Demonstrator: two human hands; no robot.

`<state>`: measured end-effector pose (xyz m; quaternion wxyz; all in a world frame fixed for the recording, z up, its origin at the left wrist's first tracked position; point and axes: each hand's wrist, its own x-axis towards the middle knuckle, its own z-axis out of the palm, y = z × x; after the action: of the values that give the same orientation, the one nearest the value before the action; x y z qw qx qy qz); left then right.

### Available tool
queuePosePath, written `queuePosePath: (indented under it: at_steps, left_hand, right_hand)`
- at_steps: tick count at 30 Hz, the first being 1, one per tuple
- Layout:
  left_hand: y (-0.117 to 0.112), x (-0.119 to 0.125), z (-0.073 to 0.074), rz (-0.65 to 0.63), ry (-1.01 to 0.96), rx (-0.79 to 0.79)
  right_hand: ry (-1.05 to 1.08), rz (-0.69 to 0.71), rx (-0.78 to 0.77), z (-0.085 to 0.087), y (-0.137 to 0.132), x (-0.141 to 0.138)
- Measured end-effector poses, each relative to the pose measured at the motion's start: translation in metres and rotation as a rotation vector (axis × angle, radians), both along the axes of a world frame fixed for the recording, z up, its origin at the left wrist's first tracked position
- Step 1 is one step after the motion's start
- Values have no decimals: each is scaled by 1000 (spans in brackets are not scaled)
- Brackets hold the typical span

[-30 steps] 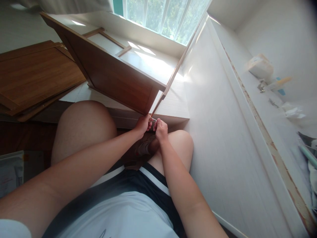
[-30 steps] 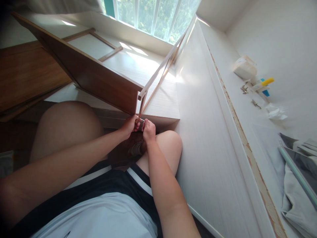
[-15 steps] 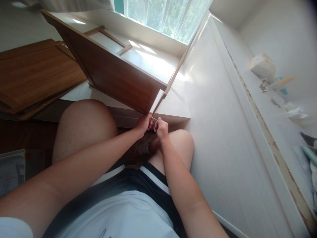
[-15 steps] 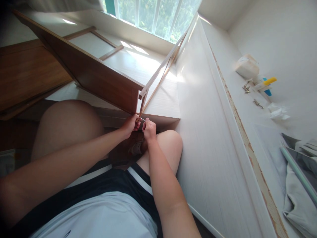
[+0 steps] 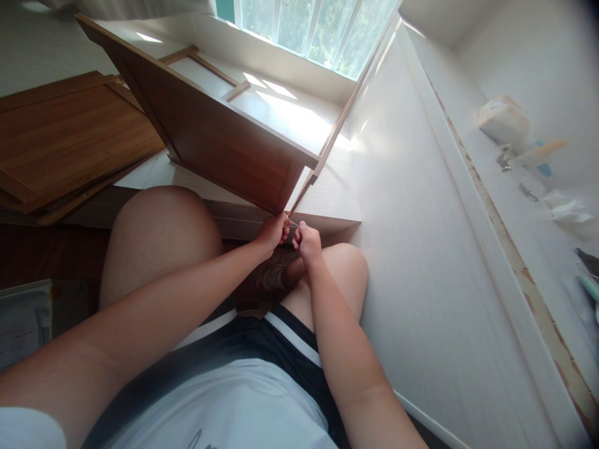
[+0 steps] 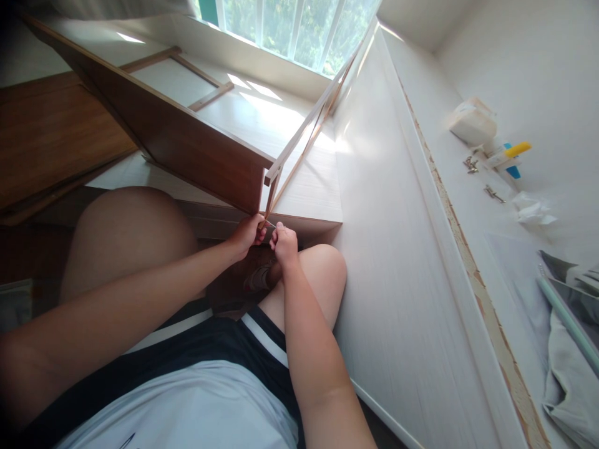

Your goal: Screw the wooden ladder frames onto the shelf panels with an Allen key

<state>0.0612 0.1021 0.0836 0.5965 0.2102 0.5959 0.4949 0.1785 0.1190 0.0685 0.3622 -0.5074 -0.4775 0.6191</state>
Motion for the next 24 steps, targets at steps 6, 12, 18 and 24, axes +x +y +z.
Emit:
queuePosePath:
  at_steps: [6,12,18,24]
  left_hand:
    - [0,1,1,-8,5,13]
    - [0,1,0,-10,8,19]
    - [0,0,0,-7,11,9]
    - [0,-2,1,-4,10,8]
  right_hand:
    - [-57,-55,108,-2,2,3]
    - [-91,-30,150,2,0,5]
    - [-123,12,174,5,-3,3]
    - [-341,63,377,-2,-2,9]
